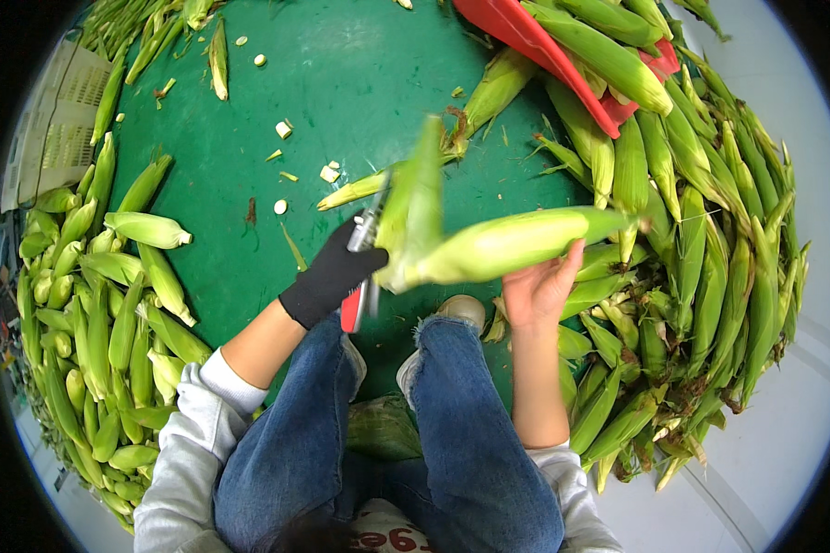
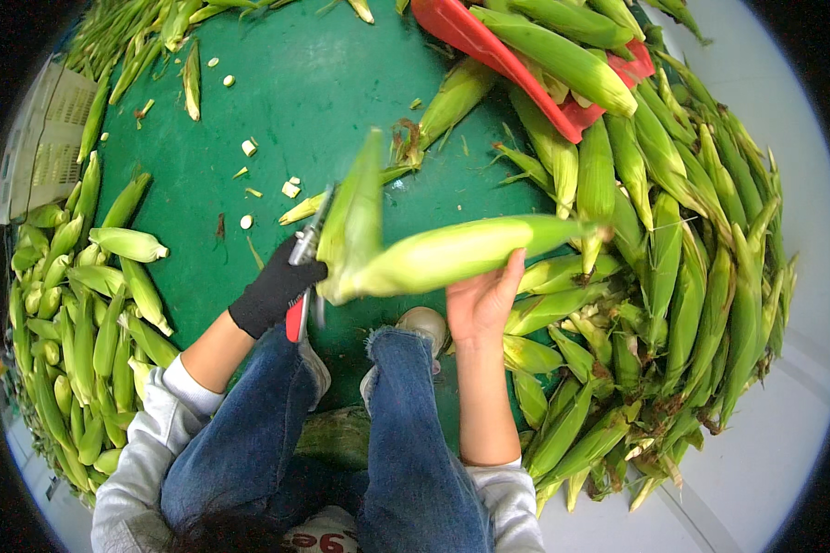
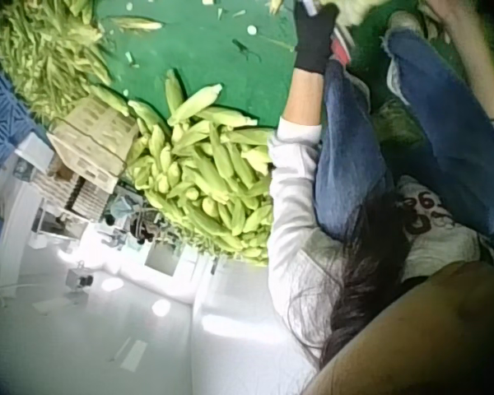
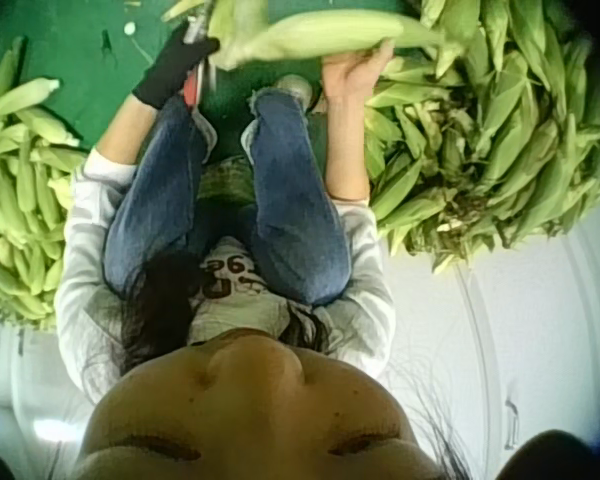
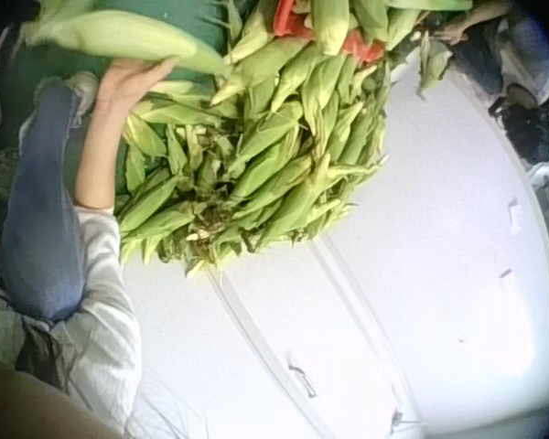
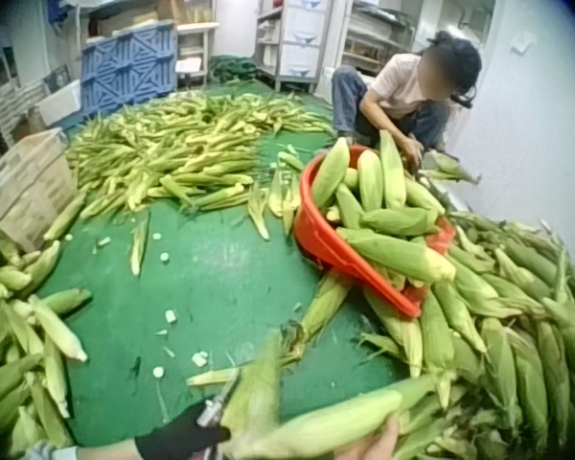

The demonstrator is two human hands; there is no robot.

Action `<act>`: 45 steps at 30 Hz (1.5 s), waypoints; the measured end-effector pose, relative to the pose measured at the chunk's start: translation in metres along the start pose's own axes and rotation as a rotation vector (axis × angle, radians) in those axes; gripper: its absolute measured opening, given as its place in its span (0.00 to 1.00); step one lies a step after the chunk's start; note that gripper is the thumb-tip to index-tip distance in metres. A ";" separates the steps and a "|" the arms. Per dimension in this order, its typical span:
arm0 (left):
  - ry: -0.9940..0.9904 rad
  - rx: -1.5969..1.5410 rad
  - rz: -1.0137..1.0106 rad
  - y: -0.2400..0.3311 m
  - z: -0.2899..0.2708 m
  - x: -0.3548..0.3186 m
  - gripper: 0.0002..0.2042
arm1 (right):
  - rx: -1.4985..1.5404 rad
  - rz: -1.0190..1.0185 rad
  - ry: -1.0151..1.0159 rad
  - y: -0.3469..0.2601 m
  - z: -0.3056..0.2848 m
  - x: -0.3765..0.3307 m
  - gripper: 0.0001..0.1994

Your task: The person trims the stalks and tips of corn ears using shears, peels off the outer husks by hand, and places the trimmed corn into a tray and onto piles.

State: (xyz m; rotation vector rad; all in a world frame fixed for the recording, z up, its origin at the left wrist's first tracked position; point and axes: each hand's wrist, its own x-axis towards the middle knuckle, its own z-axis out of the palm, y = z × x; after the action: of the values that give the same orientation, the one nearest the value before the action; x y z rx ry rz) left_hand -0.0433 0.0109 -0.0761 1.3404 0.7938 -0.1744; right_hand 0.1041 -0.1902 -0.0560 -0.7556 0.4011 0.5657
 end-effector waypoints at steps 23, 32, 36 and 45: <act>-0.350 0.216 -0.101 0.002 0.017 -0.015 0.30 | -0.504 -0.231 -0.052 -0.014 0.003 0.009 0.20; -0.334 0.846 0.501 0.064 0.019 0.010 0.39 | -1.809 -0.290 -0.401 -0.026 0.005 -0.002 0.28; -0.456 0.818 0.303 0.060 0.009 0.022 0.32 | -1.950 -0.375 -0.415 -0.030 0.004 -0.005 0.29; -0.003 1.024 0.665 -0.007 -0.009 0.039 0.31 | -1.587 -0.258 -0.529 -0.012 0.009 -0.005 0.32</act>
State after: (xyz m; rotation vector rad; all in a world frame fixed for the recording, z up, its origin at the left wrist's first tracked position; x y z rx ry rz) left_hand -0.0226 0.0301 -0.1052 2.4937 0.1729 -0.0424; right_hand 0.1090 -0.1919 -0.0412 -2.0495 -0.7799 0.7569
